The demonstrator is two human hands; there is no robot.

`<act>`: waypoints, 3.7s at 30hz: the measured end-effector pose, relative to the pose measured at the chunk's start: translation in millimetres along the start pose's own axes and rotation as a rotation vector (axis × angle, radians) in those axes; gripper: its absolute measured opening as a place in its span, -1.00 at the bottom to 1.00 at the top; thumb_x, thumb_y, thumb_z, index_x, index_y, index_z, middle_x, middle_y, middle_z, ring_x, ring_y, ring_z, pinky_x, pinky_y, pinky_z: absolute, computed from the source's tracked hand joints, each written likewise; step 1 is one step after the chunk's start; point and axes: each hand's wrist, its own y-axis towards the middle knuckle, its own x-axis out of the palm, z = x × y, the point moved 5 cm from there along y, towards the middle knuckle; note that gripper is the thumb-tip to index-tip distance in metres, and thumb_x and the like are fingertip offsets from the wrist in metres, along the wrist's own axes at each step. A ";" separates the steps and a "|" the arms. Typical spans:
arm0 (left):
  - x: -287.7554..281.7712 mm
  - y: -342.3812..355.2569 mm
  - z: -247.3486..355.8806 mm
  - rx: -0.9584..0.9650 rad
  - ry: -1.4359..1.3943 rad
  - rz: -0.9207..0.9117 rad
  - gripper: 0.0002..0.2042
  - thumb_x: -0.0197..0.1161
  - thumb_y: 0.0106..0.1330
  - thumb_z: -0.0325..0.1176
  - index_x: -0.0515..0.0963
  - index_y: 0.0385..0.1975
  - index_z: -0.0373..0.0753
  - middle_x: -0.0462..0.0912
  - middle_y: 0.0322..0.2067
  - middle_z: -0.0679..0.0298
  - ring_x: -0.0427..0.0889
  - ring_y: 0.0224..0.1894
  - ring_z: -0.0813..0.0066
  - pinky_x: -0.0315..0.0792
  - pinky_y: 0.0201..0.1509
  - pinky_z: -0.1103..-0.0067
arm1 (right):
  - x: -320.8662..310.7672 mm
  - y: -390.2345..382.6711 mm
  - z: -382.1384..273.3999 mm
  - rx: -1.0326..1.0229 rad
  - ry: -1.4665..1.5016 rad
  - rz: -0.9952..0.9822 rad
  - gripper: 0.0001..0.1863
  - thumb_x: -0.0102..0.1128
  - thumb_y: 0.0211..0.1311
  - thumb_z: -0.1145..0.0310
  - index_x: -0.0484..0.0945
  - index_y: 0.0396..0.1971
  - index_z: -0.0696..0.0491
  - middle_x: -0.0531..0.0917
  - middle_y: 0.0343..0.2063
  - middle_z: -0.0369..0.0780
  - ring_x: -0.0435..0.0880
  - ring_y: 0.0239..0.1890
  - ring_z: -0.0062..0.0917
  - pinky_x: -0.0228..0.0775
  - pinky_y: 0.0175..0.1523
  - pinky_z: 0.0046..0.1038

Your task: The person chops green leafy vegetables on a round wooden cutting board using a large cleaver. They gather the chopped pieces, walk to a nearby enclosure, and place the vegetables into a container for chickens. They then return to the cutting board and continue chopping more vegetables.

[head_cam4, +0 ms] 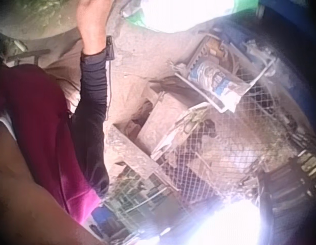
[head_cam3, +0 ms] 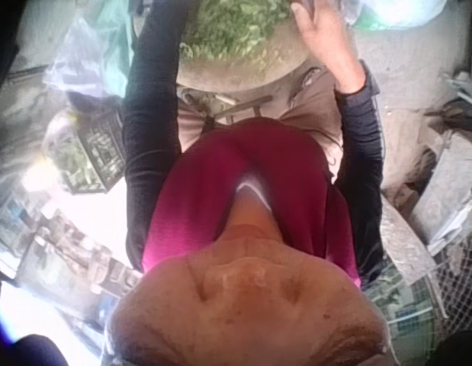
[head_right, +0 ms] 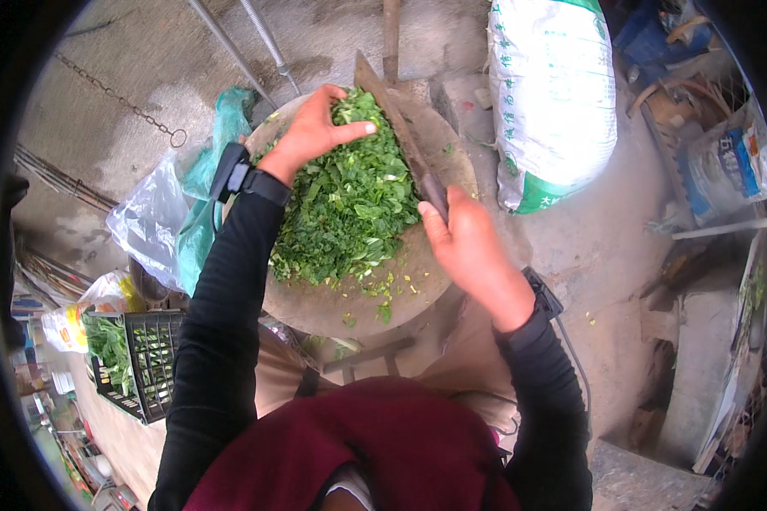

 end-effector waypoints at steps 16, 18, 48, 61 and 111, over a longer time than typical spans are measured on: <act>-37.5 -156.9 7.2 0.125 0.206 0.514 -0.40 0.43 0.00 -0.44 0.36 0.11 -0.34 0.36 0.17 -0.06 0.34 0.25 -0.12 0.22 0.33 0.16 | 51.4 -34.8 -85.8 -0.165 -0.237 -0.083 -0.71 0.20 0.36 0.30 0.40 -0.15 0.19 0.58 -0.60 0.01 0.62 -0.56 -0.03 0.42 -0.49 -0.13; -35.8 -153.6 4.6 0.112 0.174 0.493 -0.46 0.43 -0.04 -0.46 0.42 0.01 -0.23 0.39 0.15 0.06 0.36 0.25 -0.02 0.20 0.34 0.18 | 29.5 -24.4 -86.5 -0.123 -0.175 -0.080 -0.74 0.17 0.38 0.28 0.40 -0.23 0.18 0.57 -0.58 0.02 0.62 -0.55 -0.01 0.42 -0.48 -0.11; -61.2 -181.5 -12.9 0.140 -0.112 0.649 -0.46 0.33 -0.04 -0.53 0.36 0.03 -0.32 0.43 0.04 0.00 0.45 0.14 0.02 0.33 0.28 0.32 | 64.2 8.0 -88.5 -0.230 -0.162 -0.159 -0.66 0.14 0.43 0.20 0.37 -0.28 0.22 0.54 -0.62 0.09 0.57 -0.54 0.10 0.38 -0.44 -0.03; -65.0 -197.2 -69.4 -0.095 -0.481 0.847 -0.79 0.19 0.23 -0.55 0.46 -0.13 -0.32 0.52 -0.14 0.17 0.54 0.01 0.34 0.47 0.11 0.43 | 83.1 7.2 -94.9 -0.171 -0.095 -0.247 -0.64 0.13 0.43 0.16 0.39 -0.29 0.21 0.54 -0.63 0.07 0.58 -0.52 0.05 0.38 -0.42 -0.07; 40.7 -163.3 112.0 0.694 0.672 -0.400 -0.27 0.50 -0.04 -0.08 0.45 0.25 0.06 0.18 0.42 0.15 -0.01 0.53 0.08 -0.15 0.41 -0.32 | -12.6 -7.0 -32.2 0.014 0.351 0.181 -0.72 0.18 0.42 0.28 0.42 -0.40 0.17 0.39 -0.66 -0.19 0.36 -0.59 -0.52 0.25 -0.46 -0.36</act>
